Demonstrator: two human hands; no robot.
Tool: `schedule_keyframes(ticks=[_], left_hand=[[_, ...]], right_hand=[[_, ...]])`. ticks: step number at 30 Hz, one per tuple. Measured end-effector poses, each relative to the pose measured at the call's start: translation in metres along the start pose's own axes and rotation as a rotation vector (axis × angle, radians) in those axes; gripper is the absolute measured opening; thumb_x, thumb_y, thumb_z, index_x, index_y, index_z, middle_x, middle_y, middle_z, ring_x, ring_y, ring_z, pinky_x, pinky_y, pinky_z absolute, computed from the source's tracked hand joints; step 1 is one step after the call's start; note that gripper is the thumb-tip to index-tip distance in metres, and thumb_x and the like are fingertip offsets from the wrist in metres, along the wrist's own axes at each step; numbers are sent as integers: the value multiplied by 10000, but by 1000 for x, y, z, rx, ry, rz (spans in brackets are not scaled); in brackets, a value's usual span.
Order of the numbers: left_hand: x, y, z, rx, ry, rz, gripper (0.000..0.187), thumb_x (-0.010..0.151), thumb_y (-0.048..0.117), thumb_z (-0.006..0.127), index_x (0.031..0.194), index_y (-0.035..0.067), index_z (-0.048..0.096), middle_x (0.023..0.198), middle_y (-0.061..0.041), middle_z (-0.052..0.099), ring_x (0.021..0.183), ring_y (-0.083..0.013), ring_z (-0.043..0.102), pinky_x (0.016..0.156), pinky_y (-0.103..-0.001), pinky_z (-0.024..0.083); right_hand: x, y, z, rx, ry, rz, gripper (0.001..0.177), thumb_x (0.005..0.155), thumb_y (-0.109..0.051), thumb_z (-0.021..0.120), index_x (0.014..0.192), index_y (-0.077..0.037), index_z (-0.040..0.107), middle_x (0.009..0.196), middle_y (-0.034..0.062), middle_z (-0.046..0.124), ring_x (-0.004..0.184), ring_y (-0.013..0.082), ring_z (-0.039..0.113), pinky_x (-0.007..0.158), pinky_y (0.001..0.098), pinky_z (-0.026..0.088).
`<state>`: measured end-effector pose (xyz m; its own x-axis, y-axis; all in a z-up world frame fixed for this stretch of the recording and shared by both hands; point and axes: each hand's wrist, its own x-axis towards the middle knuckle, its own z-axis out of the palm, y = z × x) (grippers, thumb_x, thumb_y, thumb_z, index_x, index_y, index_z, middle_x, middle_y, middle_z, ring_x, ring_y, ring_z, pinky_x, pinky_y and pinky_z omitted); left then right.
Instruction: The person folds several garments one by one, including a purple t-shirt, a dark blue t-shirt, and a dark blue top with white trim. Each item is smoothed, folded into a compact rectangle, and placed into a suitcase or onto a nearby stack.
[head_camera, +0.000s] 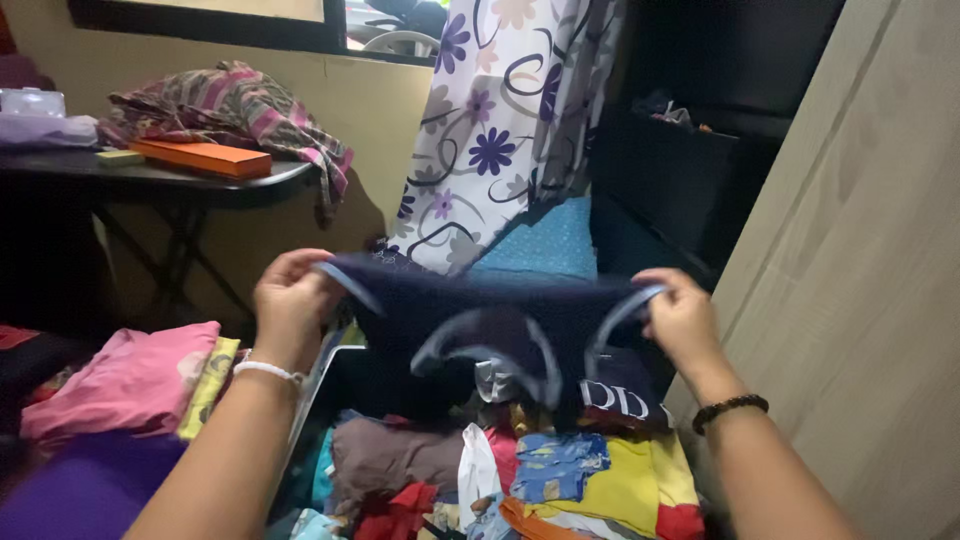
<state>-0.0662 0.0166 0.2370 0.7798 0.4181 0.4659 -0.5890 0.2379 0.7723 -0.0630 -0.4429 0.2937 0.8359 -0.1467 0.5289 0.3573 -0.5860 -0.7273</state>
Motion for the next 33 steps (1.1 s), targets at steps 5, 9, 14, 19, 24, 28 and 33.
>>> schedule_keyframes(ticks=[5,9,14,19,24,28,33], left_hand=[[-4,25,3,2,-5,-131,176,954,10,556,1093,35,660,925,-77,698,759,-147,712,687,-301,631],[-2,29,5,51,-10,-213,152,1002,54,560,1133,59,635,918,-96,700,762,-194,695,684,-344,581],[4,29,-2,-81,66,-221,184,1005,51,503,1149,90,611,952,-68,700,841,-174,725,782,-396,649],[3,34,-6,-77,20,-207,161,1037,81,533,1176,94,614,960,-67,698,858,-166,691,817,-395,620],[-3,56,-11,-224,19,-291,209,994,93,509,1149,43,640,950,-73,701,881,-188,730,865,-414,616],[-3,70,-8,-152,-8,-240,146,1014,99,619,1140,30,644,975,-64,682,912,-190,685,913,-439,584],[6,84,-14,-296,-138,-243,206,958,83,653,1163,82,648,1025,-58,711,971,-184,700,957,-397,571]], right_hand=[[4,-15,3,136,-190,142,346,991,-59,423,1166,-105,718,749,98,661,543,165,635,539,311,578],[6,-18,4,276,-204,196,380,1012,-50,379,1257,-99,665,833,121,687,574,185,645,565,337,562],[5,-25,2,553,-138,426,374,1037,-101,351,1318,-143,594,975,136,703,761,228,708,714,400,613],[0,-31,-1,708,-151,533,379,1033,-119,340,1340,-146,560,1150,137,650,1059,259,680,920,475,589],[-5,-31,-12,837,-322,463,366,1004,-215,413,1274,-76,617,1142,147,682,1082,280,661,939,460,526],[-5,-29,-16,786,-300,437,387,1033,-341,475,1233,-49,633,1124,175,678,1074,268,663,916,446,552],[3,-20,-24,940,-391,345,275,999,-198,554,1245,-129,656,1091,122,704,991,228,699,841,388,585]])
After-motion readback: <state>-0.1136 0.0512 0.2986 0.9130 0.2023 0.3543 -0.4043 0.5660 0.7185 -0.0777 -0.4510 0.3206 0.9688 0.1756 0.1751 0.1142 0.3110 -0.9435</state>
